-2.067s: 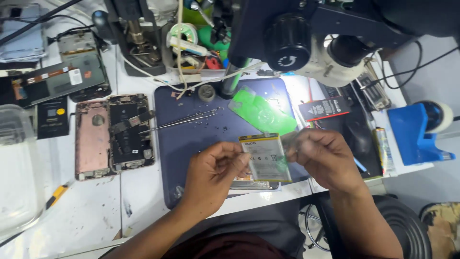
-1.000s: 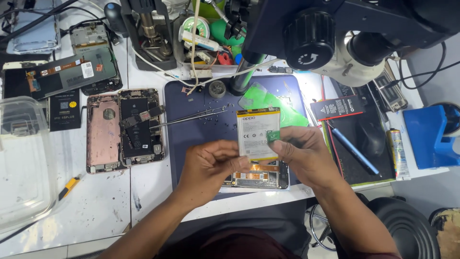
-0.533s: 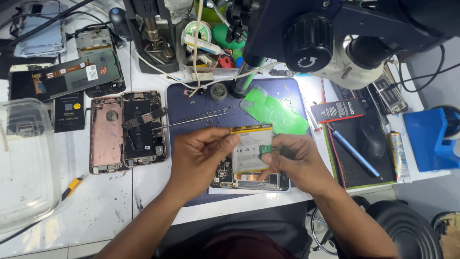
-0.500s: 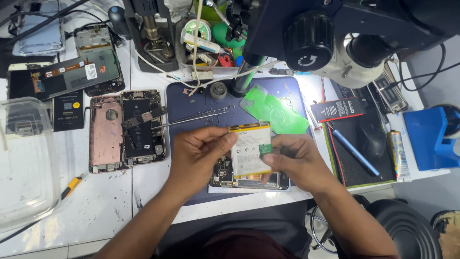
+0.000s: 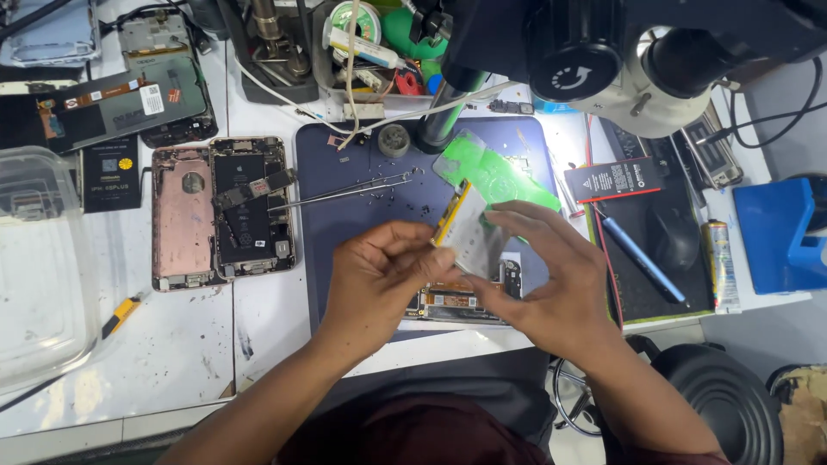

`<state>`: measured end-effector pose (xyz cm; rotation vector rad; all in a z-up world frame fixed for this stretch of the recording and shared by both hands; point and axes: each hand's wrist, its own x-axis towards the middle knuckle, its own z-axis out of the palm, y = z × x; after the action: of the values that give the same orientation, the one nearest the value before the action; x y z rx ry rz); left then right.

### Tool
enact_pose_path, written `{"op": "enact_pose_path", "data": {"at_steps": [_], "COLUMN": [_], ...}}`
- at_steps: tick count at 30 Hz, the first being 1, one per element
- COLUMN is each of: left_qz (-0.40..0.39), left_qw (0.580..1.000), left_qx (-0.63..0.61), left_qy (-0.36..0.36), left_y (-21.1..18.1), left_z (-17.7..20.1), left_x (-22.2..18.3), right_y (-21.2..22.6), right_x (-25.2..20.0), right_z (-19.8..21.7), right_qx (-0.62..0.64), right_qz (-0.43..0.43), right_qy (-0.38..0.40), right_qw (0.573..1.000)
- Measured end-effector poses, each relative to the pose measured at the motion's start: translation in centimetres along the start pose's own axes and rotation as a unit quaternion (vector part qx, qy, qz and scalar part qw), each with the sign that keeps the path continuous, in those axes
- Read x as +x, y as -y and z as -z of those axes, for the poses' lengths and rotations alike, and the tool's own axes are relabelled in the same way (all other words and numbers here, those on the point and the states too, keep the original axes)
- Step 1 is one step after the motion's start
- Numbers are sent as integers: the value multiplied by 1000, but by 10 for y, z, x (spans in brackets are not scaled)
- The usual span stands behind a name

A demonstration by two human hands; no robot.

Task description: Repairing a mobile phone by cleaning the frame and installing internal components

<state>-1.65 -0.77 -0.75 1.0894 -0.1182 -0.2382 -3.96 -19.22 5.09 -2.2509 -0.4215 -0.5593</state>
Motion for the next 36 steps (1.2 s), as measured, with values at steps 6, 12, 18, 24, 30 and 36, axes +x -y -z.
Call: {"op": "enact_pose_path", "data": {"at_steps": [6,12,18,24,30,36], "left_qz": [-283,-295,-310,-316,-327,-325], "left_qw": [873,795,771,769,648,636], "left_qx": [386,509,540,539,665,678], "left_qy": [95,151,131,136,177,172], "left_y": [-28,-1,9,9,3,1], "left_z": [40,62,66,67,59,56], "left_x": [-11,-16,-17,-16,-25,-28], "right_y": [-8,-5,-19,-20,-14,-7], "right_x": [-6,-11,-18,-25,-27,-29], "right_z": [25,22,22,15,11,11], "right_qx": [-10,-51,-85,-122,-175,-209], "right_qz": [-27,-15,9,58,83,96], "right_qy": [151,255,358,329,300,283], "right_qw": [988,966,930,935,934,931]}}
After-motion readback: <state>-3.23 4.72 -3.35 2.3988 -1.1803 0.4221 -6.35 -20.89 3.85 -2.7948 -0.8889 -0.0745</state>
